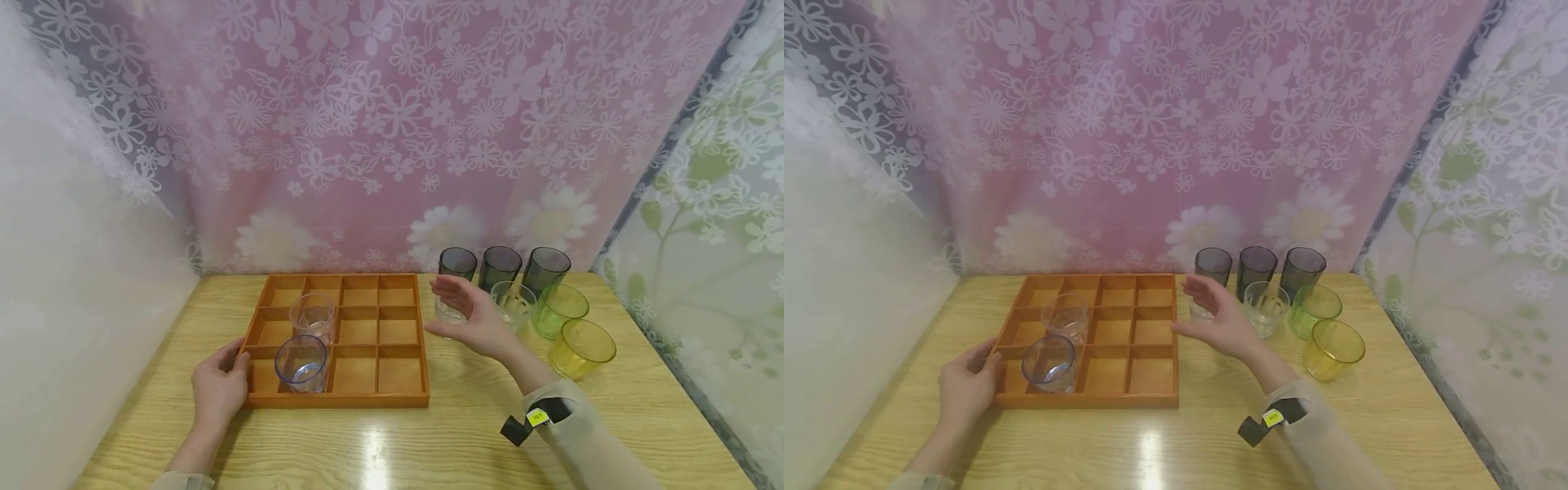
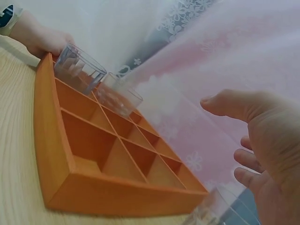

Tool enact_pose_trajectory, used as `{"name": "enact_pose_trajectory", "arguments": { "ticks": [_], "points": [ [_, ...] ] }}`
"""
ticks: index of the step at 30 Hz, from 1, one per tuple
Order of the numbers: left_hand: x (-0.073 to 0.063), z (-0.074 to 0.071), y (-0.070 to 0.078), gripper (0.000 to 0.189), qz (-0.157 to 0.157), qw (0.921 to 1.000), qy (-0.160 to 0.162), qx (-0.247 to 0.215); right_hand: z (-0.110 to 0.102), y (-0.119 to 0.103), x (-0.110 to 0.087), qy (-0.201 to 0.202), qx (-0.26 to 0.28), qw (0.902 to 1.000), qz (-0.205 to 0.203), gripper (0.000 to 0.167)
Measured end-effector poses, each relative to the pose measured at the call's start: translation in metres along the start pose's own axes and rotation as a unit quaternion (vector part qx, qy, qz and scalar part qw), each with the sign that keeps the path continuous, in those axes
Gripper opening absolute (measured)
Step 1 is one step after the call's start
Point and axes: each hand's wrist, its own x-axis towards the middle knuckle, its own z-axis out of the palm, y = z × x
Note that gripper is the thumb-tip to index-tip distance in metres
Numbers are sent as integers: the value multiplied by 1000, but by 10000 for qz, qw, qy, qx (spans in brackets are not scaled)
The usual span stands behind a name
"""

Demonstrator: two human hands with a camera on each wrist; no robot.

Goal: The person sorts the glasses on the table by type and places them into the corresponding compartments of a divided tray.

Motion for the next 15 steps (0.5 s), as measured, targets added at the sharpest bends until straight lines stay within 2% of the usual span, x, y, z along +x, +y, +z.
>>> {"name": "enact_pose_trajectory", "arguments": {
  "ticks": [7, 15],
  "points": [
    [2, 1, -4, 32, -14, 10000, 17, 30, -13, 5, -19, 101, -20, 9999, 34, 81],
    [1, 1, -1, 32, -69, 10000, -52, -26, -21, 10, -34, 256, -81, 9996, -35, 81]
  ]
}}
